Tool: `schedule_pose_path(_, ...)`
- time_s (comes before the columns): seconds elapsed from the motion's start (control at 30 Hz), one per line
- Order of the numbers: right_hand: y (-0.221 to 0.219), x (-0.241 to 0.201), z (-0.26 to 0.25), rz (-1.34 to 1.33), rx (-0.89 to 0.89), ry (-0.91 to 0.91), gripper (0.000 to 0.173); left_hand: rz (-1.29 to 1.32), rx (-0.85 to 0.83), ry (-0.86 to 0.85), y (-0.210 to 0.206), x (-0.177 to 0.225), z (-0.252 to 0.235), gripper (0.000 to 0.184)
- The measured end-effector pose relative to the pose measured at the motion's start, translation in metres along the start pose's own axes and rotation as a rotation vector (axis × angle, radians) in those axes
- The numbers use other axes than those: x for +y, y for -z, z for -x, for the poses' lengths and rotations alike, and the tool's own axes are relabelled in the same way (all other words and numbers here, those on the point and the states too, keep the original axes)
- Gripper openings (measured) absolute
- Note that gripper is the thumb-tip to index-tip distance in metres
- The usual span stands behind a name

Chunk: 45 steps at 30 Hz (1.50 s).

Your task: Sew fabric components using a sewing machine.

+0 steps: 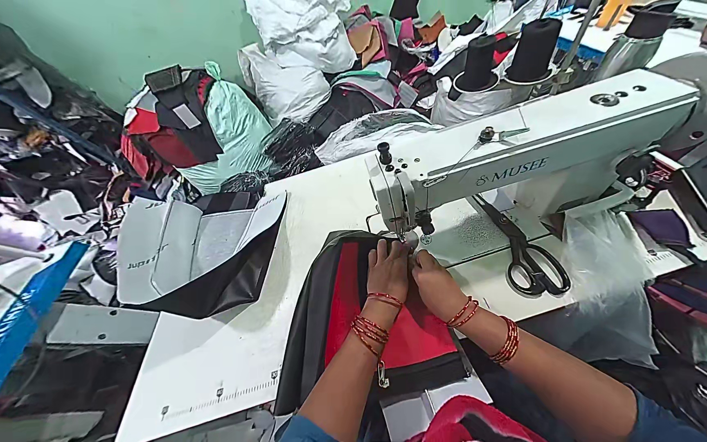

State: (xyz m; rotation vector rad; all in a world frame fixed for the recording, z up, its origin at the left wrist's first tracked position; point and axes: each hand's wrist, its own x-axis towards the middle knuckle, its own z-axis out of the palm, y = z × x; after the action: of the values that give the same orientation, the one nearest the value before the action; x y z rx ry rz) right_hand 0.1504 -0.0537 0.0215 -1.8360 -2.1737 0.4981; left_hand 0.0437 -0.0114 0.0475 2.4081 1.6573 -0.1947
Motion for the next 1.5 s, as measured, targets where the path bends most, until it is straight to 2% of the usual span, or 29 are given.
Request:
schedule_pose_path(0.2, -0.002, 0.000, 0.000, 0.017, 0.024, -0.002, 0.030, 0.023, -0.009, 0.025, 0.002, 0.001, 0.000, 0.042)
schedule_pose_path(0.37, -0.009, 0.002, 0.001, 0.011, 0.137, 0.030, 0.027, 0.063, 0.008, 0.039, 0.000, 0.001, 0.001, 0.042)
schedule_pose_path(0.8, -0.009, 0.000, -0.001, 0.014, 0.139, 0.012, 0.024, 0.077, -0.003, 0.049, 0.000, 0.000, 0.000, 0.042)
schedule_pose_path(1.03, 0.004, -0.003, -0.008, -0.004, -0.036, -0.067, 0.033, 0.075, -0.021, 0.002, 0.000, -0.005, -0.006, 0.042)
schedule_pose_path(1.17, 0.015, -0.008, -0.013, -0.005, -0.166, -0.124, 0.039, 0.091, 0.037, -0.024, -0.004, -0.007, -0.008, 0.039)
schedule_pose_path(1.5, 0.007, -0.004, -0.013, 0.001, -0.102, -0.100, 0.039, 0.130, 0.075, -0.070, -0.016, -0.010, 0.003, 0.046)
